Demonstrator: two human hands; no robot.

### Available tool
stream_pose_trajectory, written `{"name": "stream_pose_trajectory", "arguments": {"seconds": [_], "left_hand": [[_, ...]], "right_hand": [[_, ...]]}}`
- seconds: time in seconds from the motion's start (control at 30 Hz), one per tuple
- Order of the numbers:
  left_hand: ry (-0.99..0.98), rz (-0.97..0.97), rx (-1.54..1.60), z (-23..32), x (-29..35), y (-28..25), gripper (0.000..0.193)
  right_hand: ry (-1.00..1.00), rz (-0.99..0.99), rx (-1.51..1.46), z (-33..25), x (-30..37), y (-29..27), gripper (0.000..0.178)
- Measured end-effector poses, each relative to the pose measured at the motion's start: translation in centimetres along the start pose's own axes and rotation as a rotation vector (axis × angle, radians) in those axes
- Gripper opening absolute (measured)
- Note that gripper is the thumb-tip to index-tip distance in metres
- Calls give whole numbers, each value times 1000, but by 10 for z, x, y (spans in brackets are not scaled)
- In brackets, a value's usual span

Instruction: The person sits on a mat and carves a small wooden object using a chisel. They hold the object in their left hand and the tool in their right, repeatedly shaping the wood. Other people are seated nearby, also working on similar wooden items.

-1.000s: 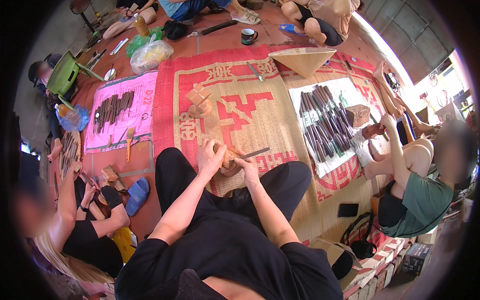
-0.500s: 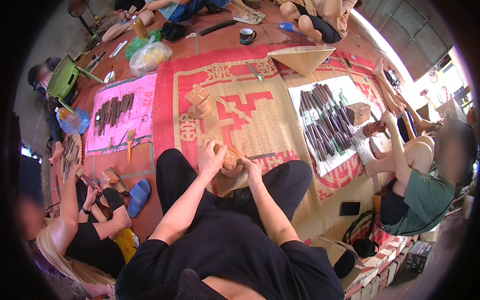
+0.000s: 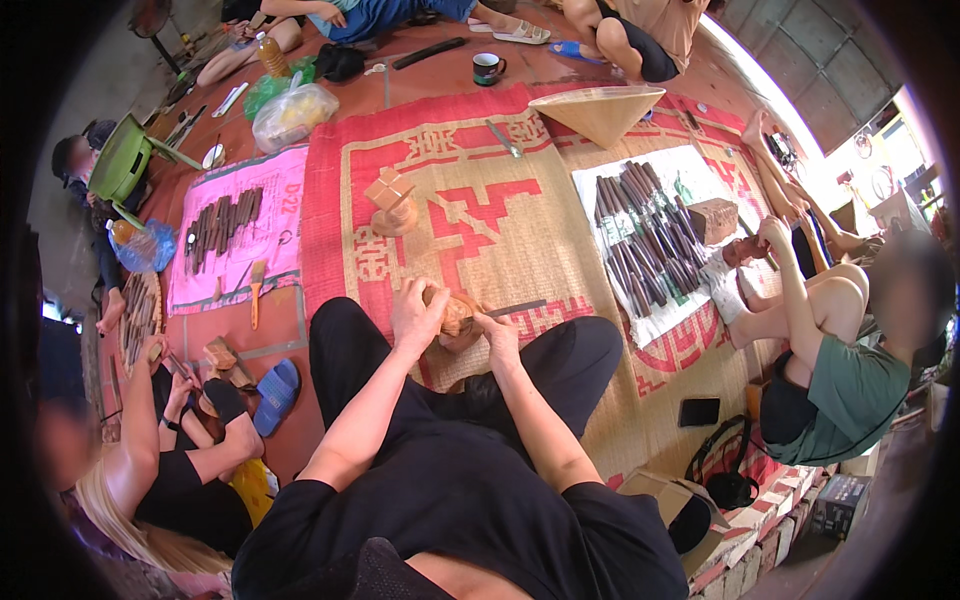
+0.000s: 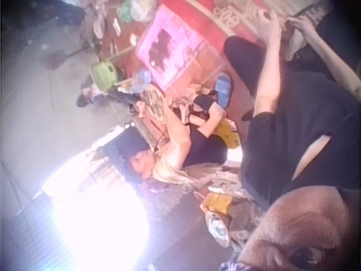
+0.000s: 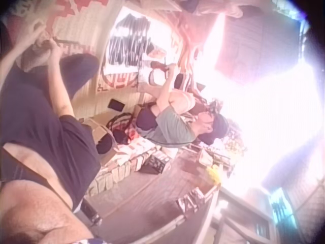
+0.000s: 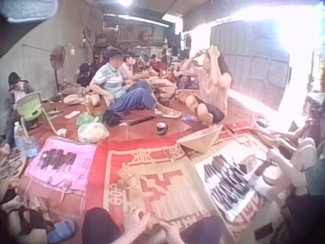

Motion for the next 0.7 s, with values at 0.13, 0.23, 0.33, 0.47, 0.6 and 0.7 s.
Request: {"name": "stream_pose_trajectory", "arguments": {"seconds": [0.13,0.23,0.33,0.47,0.6,0.7], "left_hand": [[-11,0,-16,3,0,1,26],[-11,-7,-7,1,1,-1,27],[-12,-9,-6,0,0,-3,27],[10,29,14,0,-1,-1,26],[-11,-12,-12,0,0,0,28],[-15,-7,-18,3,2,-1,27]], "right_hand": [[-54,-110,3,10,-3,-1,54],[22,-24,7,7,-4,-6,50],[64,85,49,-4,1,-6,43],[-107,-136,14,7,-1,-2,61],[-28,-93,-19,17,-3,-7,62],[31,9,14,10,0,-11,54]]}}
Point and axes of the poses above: each hand's wrist, its own x-axis away from the middle knuckle, its own y-axis out of the palm, z = x × y, the point moved 1 cm from there along -x, towards the middle knuckle, and after that the axes turned 7 degrees about -y, right-handed, at the moved point
